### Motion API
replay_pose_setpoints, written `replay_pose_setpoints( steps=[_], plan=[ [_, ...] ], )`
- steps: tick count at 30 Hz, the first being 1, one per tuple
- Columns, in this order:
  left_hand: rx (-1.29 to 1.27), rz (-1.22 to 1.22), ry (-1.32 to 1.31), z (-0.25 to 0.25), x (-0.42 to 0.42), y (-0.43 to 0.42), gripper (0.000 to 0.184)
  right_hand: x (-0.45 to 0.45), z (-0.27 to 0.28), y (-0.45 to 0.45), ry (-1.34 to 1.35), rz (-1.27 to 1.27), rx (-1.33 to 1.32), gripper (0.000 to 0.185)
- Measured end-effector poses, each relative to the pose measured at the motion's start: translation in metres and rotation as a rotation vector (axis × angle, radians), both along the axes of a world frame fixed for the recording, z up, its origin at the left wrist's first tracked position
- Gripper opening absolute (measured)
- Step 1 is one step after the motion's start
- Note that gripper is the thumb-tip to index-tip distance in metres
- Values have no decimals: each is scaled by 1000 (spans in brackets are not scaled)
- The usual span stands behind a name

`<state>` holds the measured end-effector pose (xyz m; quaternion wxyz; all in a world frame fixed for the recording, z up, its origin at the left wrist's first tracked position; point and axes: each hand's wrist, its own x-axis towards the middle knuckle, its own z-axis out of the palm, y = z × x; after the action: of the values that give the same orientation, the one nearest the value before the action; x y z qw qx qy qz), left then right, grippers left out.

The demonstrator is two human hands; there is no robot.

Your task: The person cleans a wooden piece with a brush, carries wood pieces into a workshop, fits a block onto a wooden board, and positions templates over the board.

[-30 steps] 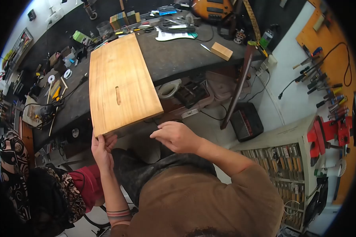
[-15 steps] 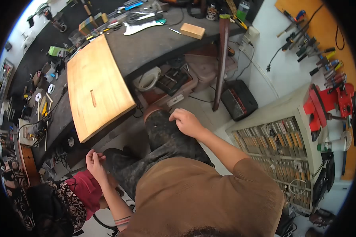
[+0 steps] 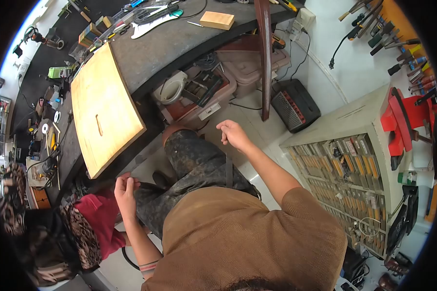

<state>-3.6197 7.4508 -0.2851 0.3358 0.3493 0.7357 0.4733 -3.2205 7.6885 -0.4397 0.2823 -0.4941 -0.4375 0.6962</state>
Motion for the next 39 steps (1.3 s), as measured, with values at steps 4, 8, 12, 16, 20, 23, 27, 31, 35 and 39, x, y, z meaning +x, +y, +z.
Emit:
replay_pose_setpoints(
  steps=[4, 8, 12, 16, 20, 23, 27, 31, 35, 39],
  plan=[
    [-45, -105, 14, 8, 19, 5, 25, 3, -3, 0, 11, -10, -7, 25],
    [-92, -153, 44, 11, 24, -7, 28, 5, -4, 4, 70, -25, -152, 26],
    [-150, -140, 45, 12, 22, -22, 28, 10, -19, 46, 273, -122, -265, 26],
    [-231, -150, 34, 9, 17, -25, 29, 2, -43, 150, 403, -388, -214, 21],
    [-329, -115, 38, 2, 9, -22, 30, -3, -101, 285, 458, -685, -212, 24],
    [-397, -70, 32, -7, -1, -21, 32, 1, -133, 355, 576, -812, -172, 28],
    [-473, -67, 9, -12, -5, -9, 38, 11, -154, 409, 632, -982, -176, 29],
    [-534, -117, 37, -15, -11, -3, 39, -1, -112, 409, 468, -1046, -189, 33],
    [-507, -85, 13, -15, -2, 13, 40, 14, -131, 432, 368, -963, -70, 28],
    [-496, -88, -27, -11, 6, 27, 37, 14, -91, 433, 457, -996, -15, 28]
  ],
)
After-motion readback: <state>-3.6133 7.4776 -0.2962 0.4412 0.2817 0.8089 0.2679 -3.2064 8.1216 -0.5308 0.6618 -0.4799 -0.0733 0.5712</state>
